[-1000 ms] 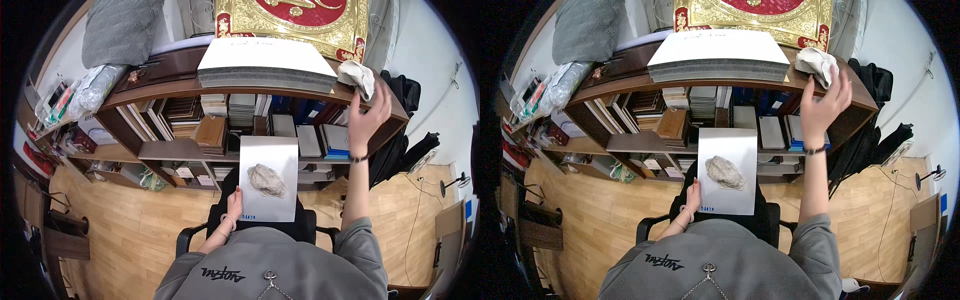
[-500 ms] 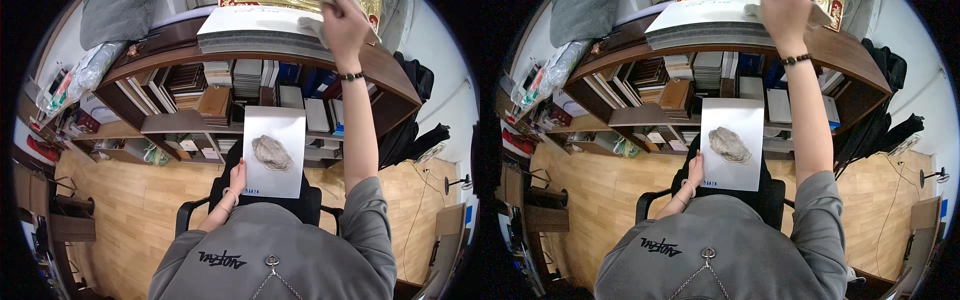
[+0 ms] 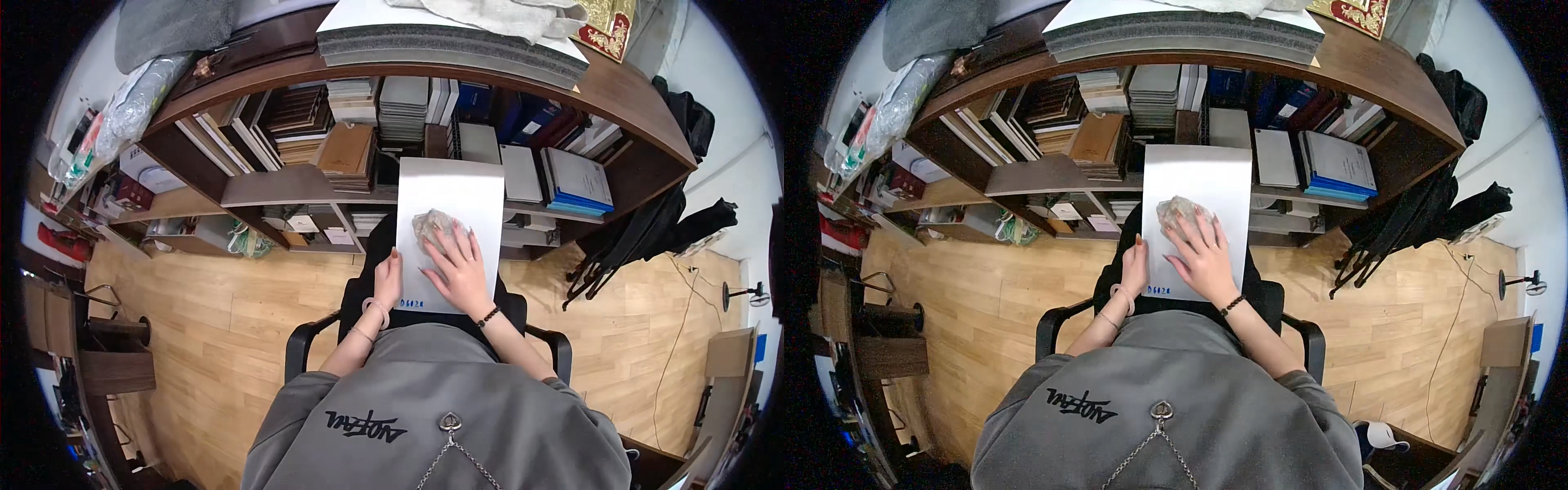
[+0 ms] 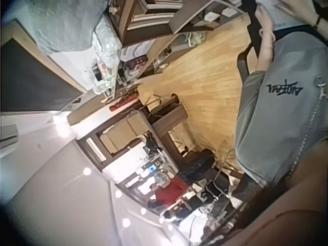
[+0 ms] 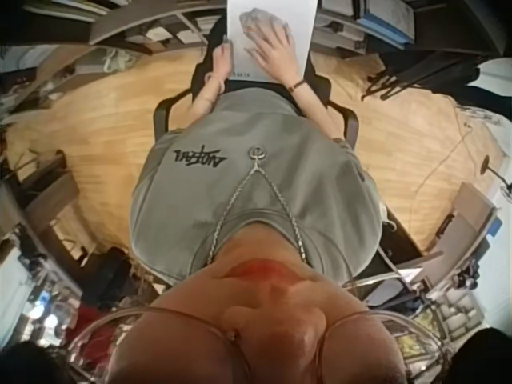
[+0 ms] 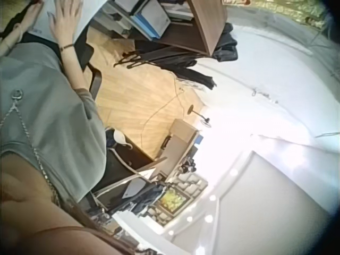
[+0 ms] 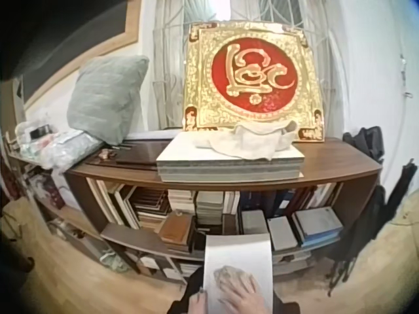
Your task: Cleaning a decorative gold plaque and several folders with a cloth.
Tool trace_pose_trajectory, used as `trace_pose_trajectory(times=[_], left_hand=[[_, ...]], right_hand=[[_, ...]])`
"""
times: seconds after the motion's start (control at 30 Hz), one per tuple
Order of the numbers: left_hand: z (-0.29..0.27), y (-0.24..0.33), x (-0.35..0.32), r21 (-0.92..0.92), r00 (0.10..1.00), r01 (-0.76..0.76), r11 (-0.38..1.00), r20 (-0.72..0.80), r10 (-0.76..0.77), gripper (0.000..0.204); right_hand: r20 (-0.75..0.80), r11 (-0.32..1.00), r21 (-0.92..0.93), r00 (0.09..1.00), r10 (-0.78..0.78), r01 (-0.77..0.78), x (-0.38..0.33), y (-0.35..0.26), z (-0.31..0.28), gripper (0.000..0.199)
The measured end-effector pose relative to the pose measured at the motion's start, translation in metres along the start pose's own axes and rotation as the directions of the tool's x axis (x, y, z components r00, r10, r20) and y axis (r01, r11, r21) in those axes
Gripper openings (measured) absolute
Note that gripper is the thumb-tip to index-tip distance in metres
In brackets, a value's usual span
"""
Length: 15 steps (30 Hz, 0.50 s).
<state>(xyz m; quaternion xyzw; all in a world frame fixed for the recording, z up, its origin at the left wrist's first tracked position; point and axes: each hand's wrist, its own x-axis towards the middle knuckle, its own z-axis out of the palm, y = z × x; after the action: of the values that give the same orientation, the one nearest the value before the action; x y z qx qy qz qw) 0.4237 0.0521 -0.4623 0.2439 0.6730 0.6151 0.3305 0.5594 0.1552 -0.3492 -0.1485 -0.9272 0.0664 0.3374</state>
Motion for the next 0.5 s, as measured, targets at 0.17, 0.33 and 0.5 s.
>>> trace_pose_trajectory(times=[0.17,0.33,0.5], left_hand=[[-0.001,0.010,-0.004,0.120,0.999,-0.031,0.992,-0.005,0.032,0.065],[0.000,0.010,-0.004,0.104,1.000,-0.028,0.994,0.003,0.027,0.064],[0.004,0.008,-0.001,0.044,0.996,-0.080,0.996,-0.045,0.082,0.064]], right_hand=[[0.047,0.992,-0.102,0.996,0.079,-0.074,0.010,0.061,-0.003,0.038],[-0.027,0.959,0.116,0.964,0.264,-0.259,0.035,0.081,-0.003,0.041],[0.254,0.945,0.319,0.967,-0.009,-0.075,-0.022,0.016,0.013,0.048]])
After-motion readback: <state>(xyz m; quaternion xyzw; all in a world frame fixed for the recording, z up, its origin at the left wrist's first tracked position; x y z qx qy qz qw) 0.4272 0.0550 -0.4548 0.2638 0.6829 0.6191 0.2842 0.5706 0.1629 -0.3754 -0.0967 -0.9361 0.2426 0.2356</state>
